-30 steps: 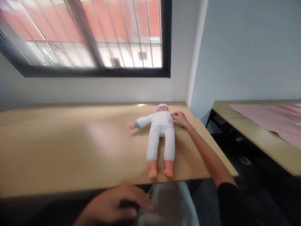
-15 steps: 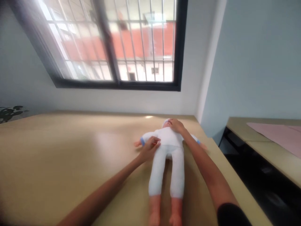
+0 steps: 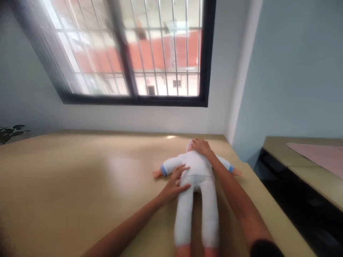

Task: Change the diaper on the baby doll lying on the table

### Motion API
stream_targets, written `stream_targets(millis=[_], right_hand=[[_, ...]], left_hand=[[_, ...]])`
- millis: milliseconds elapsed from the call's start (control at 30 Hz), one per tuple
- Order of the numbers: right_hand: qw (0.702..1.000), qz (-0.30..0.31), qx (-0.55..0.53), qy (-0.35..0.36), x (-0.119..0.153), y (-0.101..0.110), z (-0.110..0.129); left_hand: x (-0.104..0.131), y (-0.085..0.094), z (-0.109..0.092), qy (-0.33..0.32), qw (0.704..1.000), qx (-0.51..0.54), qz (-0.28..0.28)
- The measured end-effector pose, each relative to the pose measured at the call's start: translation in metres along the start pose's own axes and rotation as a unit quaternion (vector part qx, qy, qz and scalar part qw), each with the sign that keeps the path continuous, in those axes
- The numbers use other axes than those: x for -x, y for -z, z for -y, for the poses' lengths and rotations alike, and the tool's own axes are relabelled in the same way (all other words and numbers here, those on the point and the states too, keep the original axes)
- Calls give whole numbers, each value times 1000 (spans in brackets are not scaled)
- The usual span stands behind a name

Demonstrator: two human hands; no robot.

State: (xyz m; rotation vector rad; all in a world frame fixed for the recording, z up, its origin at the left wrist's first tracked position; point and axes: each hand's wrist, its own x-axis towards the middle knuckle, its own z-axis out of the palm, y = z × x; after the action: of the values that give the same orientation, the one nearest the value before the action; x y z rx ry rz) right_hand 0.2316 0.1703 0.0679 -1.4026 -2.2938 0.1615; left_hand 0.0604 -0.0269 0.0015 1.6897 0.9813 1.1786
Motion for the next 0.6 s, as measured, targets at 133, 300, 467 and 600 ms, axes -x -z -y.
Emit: stream_targets(millis=[133,300,467,600], right_hand=[[996,-28,-81,-26,2,-3,-3],[989,-64,-121,-53,3,-12,-10],[992,-98,-73,-32,9,-16,-11],[992,-113,-52,-18,16,-17,-12]], left_hand=[[0,-1,-1,5,1000,5,7],[-1,-2,1,-4,1000,-1,0],[-1,-3,4,-15,1000,0,-2],[-1,-4,5,-30,999,-19,-5]])
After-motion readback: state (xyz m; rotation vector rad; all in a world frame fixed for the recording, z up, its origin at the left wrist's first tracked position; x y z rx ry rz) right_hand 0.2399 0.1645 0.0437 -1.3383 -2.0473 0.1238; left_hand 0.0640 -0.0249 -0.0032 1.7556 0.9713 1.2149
